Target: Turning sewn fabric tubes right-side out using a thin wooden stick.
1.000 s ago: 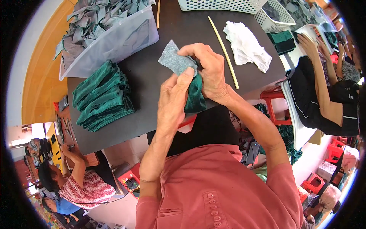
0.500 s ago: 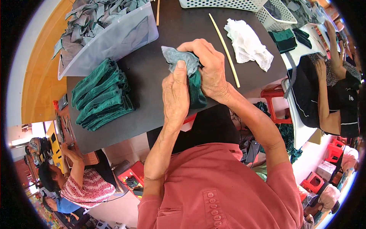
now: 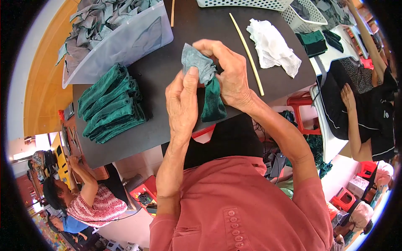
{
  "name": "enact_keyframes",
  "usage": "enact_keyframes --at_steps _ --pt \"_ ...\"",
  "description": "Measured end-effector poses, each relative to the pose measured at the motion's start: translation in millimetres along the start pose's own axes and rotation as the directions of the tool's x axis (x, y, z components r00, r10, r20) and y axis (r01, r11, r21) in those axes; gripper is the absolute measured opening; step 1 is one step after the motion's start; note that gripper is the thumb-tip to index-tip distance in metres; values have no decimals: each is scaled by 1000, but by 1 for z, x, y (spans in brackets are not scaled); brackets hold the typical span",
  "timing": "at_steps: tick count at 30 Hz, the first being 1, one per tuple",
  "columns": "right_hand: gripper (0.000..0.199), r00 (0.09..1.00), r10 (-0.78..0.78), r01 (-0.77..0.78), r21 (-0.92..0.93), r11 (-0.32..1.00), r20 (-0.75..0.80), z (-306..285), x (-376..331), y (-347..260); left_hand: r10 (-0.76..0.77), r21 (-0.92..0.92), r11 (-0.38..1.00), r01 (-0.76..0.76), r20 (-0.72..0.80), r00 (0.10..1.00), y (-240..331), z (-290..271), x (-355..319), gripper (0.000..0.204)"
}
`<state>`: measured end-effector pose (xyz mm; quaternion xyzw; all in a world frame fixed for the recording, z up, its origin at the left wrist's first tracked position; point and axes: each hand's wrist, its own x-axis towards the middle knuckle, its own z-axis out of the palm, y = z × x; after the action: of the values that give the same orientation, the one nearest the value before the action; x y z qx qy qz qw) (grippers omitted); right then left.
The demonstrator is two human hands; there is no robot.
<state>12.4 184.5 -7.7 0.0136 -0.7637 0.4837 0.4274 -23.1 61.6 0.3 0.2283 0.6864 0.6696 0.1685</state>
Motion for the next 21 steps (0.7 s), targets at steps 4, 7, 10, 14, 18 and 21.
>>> enact_keyframes --at_steps 4,7,10,14,18,21 --pt "28 992 -68 85 -162 983 105 -9 1 -3 -8 91 996 8 3 1000 7 0 -9 38" --pt "26 998 -11 17 -92 996 69 -8 -1 -4 -42 77 996 39 47 998 5 -1 -15 38" --pt "27 997 24 -18 -76 997 76 -7 0 -5 1 12 1000 -2 74 997 9 -3 -12 36" --pt "26 992 -23 31 -70 997 123 -6 -2 5 -87 -133 987 90 24 996 7 -8 5 31" --pt "28 996 18 -16 -17 1000 86 -4 1 -3 -147 -233 959 162 84 986 1 -4 1 29" --pt "31 997 -3 6 -37 999 83 -7 1 -3 -100 -311 943 121 82 992 3 1 -7 30"
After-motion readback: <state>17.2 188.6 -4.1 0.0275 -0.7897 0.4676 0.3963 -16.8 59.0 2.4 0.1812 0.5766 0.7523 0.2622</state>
